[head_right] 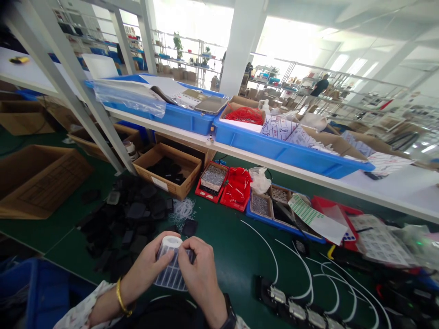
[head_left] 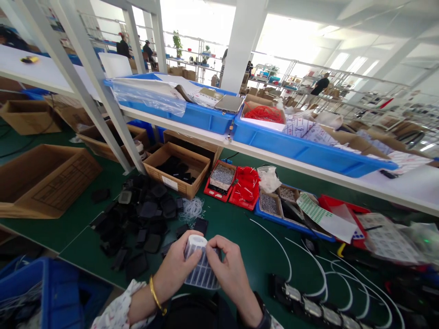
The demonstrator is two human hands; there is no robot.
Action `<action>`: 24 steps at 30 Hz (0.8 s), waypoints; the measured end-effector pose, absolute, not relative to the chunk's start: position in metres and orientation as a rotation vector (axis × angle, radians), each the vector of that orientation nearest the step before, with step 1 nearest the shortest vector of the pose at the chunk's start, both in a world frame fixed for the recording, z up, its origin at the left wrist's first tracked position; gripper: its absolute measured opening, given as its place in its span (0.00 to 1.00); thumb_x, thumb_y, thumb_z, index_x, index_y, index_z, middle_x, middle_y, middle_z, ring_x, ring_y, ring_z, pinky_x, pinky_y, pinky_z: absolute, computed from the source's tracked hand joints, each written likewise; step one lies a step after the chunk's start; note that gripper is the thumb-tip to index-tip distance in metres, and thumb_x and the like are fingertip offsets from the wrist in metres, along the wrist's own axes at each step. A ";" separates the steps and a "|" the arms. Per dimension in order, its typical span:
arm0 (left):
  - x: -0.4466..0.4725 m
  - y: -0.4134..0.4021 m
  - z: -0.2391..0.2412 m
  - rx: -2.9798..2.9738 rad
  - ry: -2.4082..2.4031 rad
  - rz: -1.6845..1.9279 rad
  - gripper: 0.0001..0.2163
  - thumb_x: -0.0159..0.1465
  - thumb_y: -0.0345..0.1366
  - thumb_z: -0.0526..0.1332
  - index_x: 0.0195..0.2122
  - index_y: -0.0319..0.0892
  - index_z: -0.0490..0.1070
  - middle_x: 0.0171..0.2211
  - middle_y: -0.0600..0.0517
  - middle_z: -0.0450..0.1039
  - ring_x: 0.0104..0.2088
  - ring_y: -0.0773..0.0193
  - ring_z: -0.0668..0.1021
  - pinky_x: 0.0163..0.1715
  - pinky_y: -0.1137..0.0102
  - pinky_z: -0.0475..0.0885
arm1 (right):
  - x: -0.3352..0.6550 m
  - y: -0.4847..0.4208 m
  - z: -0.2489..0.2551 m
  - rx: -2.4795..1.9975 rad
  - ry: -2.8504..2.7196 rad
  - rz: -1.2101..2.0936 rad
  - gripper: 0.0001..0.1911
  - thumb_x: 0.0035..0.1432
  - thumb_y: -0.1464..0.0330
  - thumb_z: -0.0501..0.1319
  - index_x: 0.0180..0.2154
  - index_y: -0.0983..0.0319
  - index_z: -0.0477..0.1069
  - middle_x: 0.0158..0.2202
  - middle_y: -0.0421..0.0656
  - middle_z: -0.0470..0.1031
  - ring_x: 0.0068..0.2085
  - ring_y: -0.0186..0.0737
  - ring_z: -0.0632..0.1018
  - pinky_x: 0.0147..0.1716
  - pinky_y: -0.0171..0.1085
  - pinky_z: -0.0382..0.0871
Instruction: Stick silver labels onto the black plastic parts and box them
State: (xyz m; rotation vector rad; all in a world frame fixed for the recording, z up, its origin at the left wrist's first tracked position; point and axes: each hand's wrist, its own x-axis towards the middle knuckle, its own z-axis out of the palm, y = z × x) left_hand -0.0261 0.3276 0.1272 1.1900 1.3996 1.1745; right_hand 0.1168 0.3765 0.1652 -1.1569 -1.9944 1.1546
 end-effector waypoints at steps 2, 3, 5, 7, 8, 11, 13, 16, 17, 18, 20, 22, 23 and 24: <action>-0.024 0.328 0.126 1.169 1.366 1.188 0.15 0.58 0.41 0.55 0.44 0.39 0.63 0.34 0.50 0.69 0.34 0.59 0.72 0.35 0.68 0.67 | 0.116 0.375 0.164 -1.145 -1.987 1.167 0.09 0.54 0.74 0.55 0.22 0.64 0.66 0.23 0.37 0.66 0.27 0.33 0.68 0.27 0.31 0.57; -0.023 0.328 0.125 1.147 1.368 1.196 0.15 0.57 0.41 0.56 0.43 0.38 0.63 0.33 0.50 0.68 0.34 0.59 0.71 0.35 0.68 0.67 | 0.115 0.374 0.164 -1.140 -1.986 1.175 0.09 0.54 0.74 0.55 0.22 0.64 0.66 0.23 0.37 0.66 0.27 0.33 0.68 0.27 0.31 0.57; -0.021 0.329 0.124 1.101 1.414 1.213 0.14 0.56 0.41 0.57 0.41 0.38 0.63 0.33 0.50 0.68 0.33 0.60 0.71 0.34 0.68 0.66 | 0.115 0.373 0.165 -1.123 -1.986 1.198 0.09 0.54 0.74 0.54 0.23 0.64 0.66 0.24 0.38 0.67 0.28 0.33 0.69 0.28 0.31 0.57; -0.019 0.329 0.125 1.077 1.463 1.222 0.14 0.56 0.40 0.57 0.40 0.38 0.64 0.32 0.50 0.68 0.32 0.60 0.71 0.33 0.68 0.66 | 0.115 0.373 0.166 -1.107 -1.990 1.228 0.09 0.54 0.74 0.54 0.24 0.64 0.67 0.25 0.38 0.68 0.28 0.34 0.69 0.28 0.31 0.58; -0.018 0.329 0.126 1.077 1.480 1.225 0.14 0.55 0.40 0.57 0.40 0.38 0.64 0.31 0.50 0.68 0.32 0.60 0.71 0.33 0.68 0.66 | 0.115 0.373 0.167 -1.104 -1.995 1.235 0.09 0.55 0.74 0.54 0.24 0.64 0.68 0.25 0.39 0.69 0.29 0.34 0.69 0.28 0.31 0.58; -0.018 0.328 0.129 1.103 1.524 1.220 0.13 0.55 0.39 0.56 0.40 0.38 0.64 0.31 0.50 0.69 0.31 0.60 0.72 0.32 0.68 0.67 | 0.115 0.372 0.168 -1.101 -2.048 1.178 0.09 0.56 0.73 0.54 0.25 0.64 0.67 0.25 0.39 0.68 0.29 0.34 0.69 0.28 0.31 0.58; -0.018 0.327 0.131 1.135 1.570 1.216 0.13 0.55 0.38 0.56 0.39 0.39 0.64 0.31 0.50 0.70 0.31 0.60 0.72 0.32 0.69 0.67 | 0.115 0.371 0.169 -1.087 -2.100 1.099 0.09 0.56 0.73 0.53 0.25 0.63 0.66 0.25 0.39 0.67 0.29 0.34 0.68 0.28 0.31 0.57; -0.018 0.325 0.133 1.185 1.621 1.236 0.13 0.55 0.38 0.55 0.39 0.39 0.65 0.32 0.49 0.71 0.31 0.60 0.73 0.33 0.69 0.67 | 0.113 0.369 0.167 -1.060 -2.135 1.040 0.09 0.57 0.72 0.53 0.25 0.63 0.66 0.25 0.40 0.66 0.28 0.34 0.68 0.28 0.32 0.56; -0.018 0.324 0.134 1.192 1.630 1.251 0.12 0.55 0.38 0.55 0.39 0.39 0.65 0.32 0.49 0.71 0.31 0.60 0.73 0.33 0.69 0.67 | 0.111 0.368 0.165 -1.054 -2.126 1.036 0.10 0.57 0.71 0.52 0.25 0.63 0.65 0.25 0.40 0.66 0.28 0.34 0.68 0.27 0.31 0.56; -0.018 0.324 0.135 1.193 1.636 1.269 0.12 0.56 0.38 0.54 0.39 0.39 0.65 0.32 0.49 0.71 0.31 0.60 0.73 0.33 0.69 0.68 | 0.110 0.368 0.163 -1.049 -2.110 1.037 0.11 0.58 0.70 0.52 0.24 0.63 0.65 0.24 0.40 0.66 0.27 0.34 0.68 0.27 0.31 0.56; -0.018 0.322 0.136 1.190 1.642 1.309 0.12 0.56 0.38 0.54 0.39 0.39 0.65 0.32 0.49 0.71 0.32 0.60 0.74 0.34 0.69 0.68 | 0.107 0.367 0.156 -1.047 -2.063 1.040 0.13 0.59 0.67 0.52 0.24 0.63 0.66 0.23 0.39 0.65 0.26 0.34 0.68 0.26 0.31 0.57; -0.019 0.319 0.137 1.193 1.639 1.351 0.11 0.55 0.37 0.54 0.38 0.39 0.65 0.31 0.49 0.71 0.32 0.60 0.74 0.34 0.70 0.68 | 0.105 0.367 0.147 -1.046 -2.004 1.053 0.15 0.59 0.63 0.52 0.23 0.62 0.66 0.22 0.39 0.65 0.25 0.35 0.68 0.25 0.31 0.58; -0.019 0.319 0.136 1.197 1.638 1.371 0.11 0.55 0.37 0.55 0.38 0.39 0.66 0.31 0.49 0.71 0.31 0.61 0.74 0.33 0.70 0.68 | 0.104 0.366 0.143 -1.052 -1.977 1.063 0.16 0.58 0.61 0.52 0.22 0.62 0.66 0.22 0.40 0.66 0.24 0.35 0.68 0.24 0.31 0.58; -0.019 0.318 0.135 1.194 1.639 1.383 0.11 0.54 0.36 0.56 0.38 0.39 0.66 0.30 0.50 0.71 0.31 0.61 0.74 0.33 0.71 0.68 | 0.103 0.365 0.140 -1.076 -1.952 1.071 0.17 0.58 0.60 0.52 0.21 0.61 0.66 0.21 0.40 0.66 0.24 0.36 0.68 0.24 0.32 0.59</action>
